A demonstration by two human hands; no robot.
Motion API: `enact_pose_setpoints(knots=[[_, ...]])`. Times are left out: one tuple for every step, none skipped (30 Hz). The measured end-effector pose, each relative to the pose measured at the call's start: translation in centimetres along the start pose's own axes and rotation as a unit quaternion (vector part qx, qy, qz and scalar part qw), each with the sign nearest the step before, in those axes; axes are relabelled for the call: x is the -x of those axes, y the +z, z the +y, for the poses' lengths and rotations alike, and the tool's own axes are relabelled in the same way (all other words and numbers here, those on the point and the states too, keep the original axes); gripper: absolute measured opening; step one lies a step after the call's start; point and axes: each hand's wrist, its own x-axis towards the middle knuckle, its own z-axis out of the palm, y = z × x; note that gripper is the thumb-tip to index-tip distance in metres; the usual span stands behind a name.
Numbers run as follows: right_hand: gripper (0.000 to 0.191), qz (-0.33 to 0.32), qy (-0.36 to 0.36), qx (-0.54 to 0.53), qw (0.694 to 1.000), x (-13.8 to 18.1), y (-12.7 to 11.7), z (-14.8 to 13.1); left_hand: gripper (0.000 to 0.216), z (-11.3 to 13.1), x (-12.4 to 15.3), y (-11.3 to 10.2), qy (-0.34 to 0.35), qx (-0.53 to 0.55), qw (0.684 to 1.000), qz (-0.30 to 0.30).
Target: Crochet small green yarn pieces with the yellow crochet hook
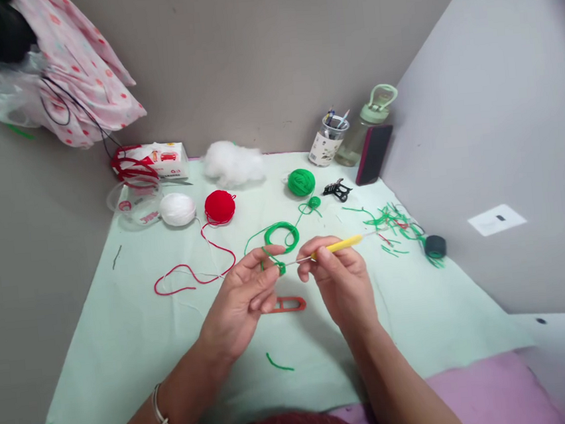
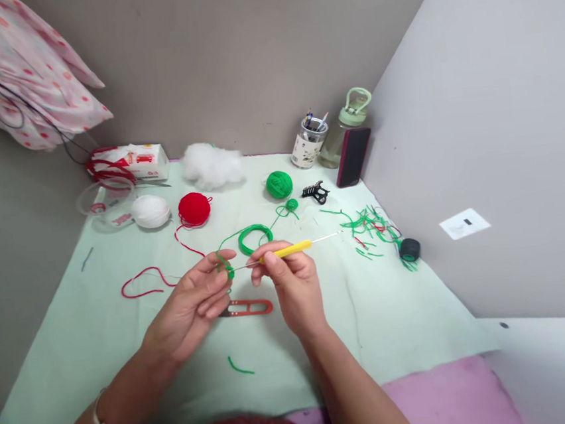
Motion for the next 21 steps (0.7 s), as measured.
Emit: enact_pose_setpoints(knots=[[0.015, -0.017, -0.011, 0.021, 1.0, 0.13, 0.07, 0.15, 0.024, -0.15, 0.03, 0.09, 0.01, -0.02, 1.0, 0.001], [0.014, -0.031, -0.024, 0.042, 0.998, 0.26, 0.14, 0.28, 0.027, -0.3, 0.06, 0.15, 0.018, -0.04, 0.999, 0.002], [0.013, -0.04, -0.038, 0.058, 0.997, 0.37, 0.21, 0.38, 0.029, -0.42, 0.08, 0.18, 0.024, -0.058, 0.998, 0.007], [0.013, -0.043, -0.049, 0.067, 0.996, 0.45, 0.26, 0.43, 0.03, -0.51, 0.08, 0.18, 0.028, -0.071, 0.997, 0.013], [0.014, -0.042, -0.055, 0.068, 0.995, 0.5, 0.29, 0.45, 0.029, -0.56, 0.07, 0.16, 0.031, -0.08, 0.996, 0.021], [0.014, -0.037, -0.058, 0.065, 0.996, 0.51, 0.29, 0.43, 0.029, -0.58, 0.03, 0.12, 0.034, -0.085, 0.995, 0.03], [0.014, -0.032, -0.058, 0.061, 0.996, 0.5, 0.28, 0.4, 0.028, -0.59, -0.02, 0.08, 0.037, -0.089, 0.995, 0.037], [0.014, -0.029, -0.057, 0.058, 0.996, 0.48, 0.26, 0.36, 0.028, -0.59, -0.08, 0.03, 0.04, -0.091, 0.994, 0.041], [0.013, -0.028, -0.056, 0.056, 0.996, 0.46, 0.25, 0.33, 0.027, -0.61, -0.14, -0.01, 0.042, -0.093, 0.994, 0.042], [0.013, -0.029, -0.054, 0.055, 0.997, 0.44, 0.25, 0.32, 0.026, -0.64, -0.18, -0.05, 0.044, -0.094, 0.994, 0.043], [0.013, -0.032, -0.052, 0.054, 0.997, 0.43, 0.27, 0.32, 0.025, -0.71, -0.22, -0.07, 0.044, -0.096, 0.993, 0.044], [0.014, -0.036, -0.052, 0.055, 0.996, 0.43, 0.3, 0.33, 0.025, -0.79, -0.24, -0.08, 0.045, -0.098, 0.993, 0.044], [0.014, -0.041, -0.054, 0.056, 0.996, 0.44, 0.36, 0.35, 0.026, -0.88, -0.24, -0.07, 0.046, -0.1, 0.993, 0.043], [0.014, -0.044, -0.056, 0.059, 0.996, 0.46, 0.42, 0.36, 0.027, -0.96, -0.22, -0.05, 0.047, -0.102, 0.993, 0.039], [0.014, -0.044, -0.059, 0.063, 0.995, 0.49, 0.49, 0.36, 0.028, -1.03, -0.2, -0.02, 0.046, -0.104, 0.993, 0.032], [0.014, -0.042, -0.063, 0.067, 0.995, 0.51, 0.56, 0.34, 0.029, -1.08, -0.16, 0.02, 0.046, -0.105, 0.993, 0.025], [0.014, -0.038, -0.065, 0.069, 0.995, 0.54, 0.61, 0.3, 0.03, -1.1, -0.13, 0.05, 0.044, -0.106, 0.993, 0.019], [0.014, -0.032, -0.068, 0.07, 0.995, 0.56, 0.65, 0.25, 0.03, -1.1, -0.1, 0.06, 0.042, -0.106, 0.993, 0.017], [0.013, -0.027, -0.069, 0.07, 0.995, 0.57, 0.67, 0.2, 0.03, -1.08, -0.09, 0.06, 0.039, -0.104, 0.994, 0.018], [0.014, -0.023, -0.069, 0.07, 0.995, 0.57, 0.67, 0.16, 0.03, -1.05, -0.08, 0.04, 0.037, -0.102, 0.994, 0.021], [0.013, -0.022, -0.069, 0.07, 0.995, 0.57, 0.64, 0.14, 0.029, -1.02, -0.08, 0.0, 0.036, -0.1, 0.994, 0.025]])
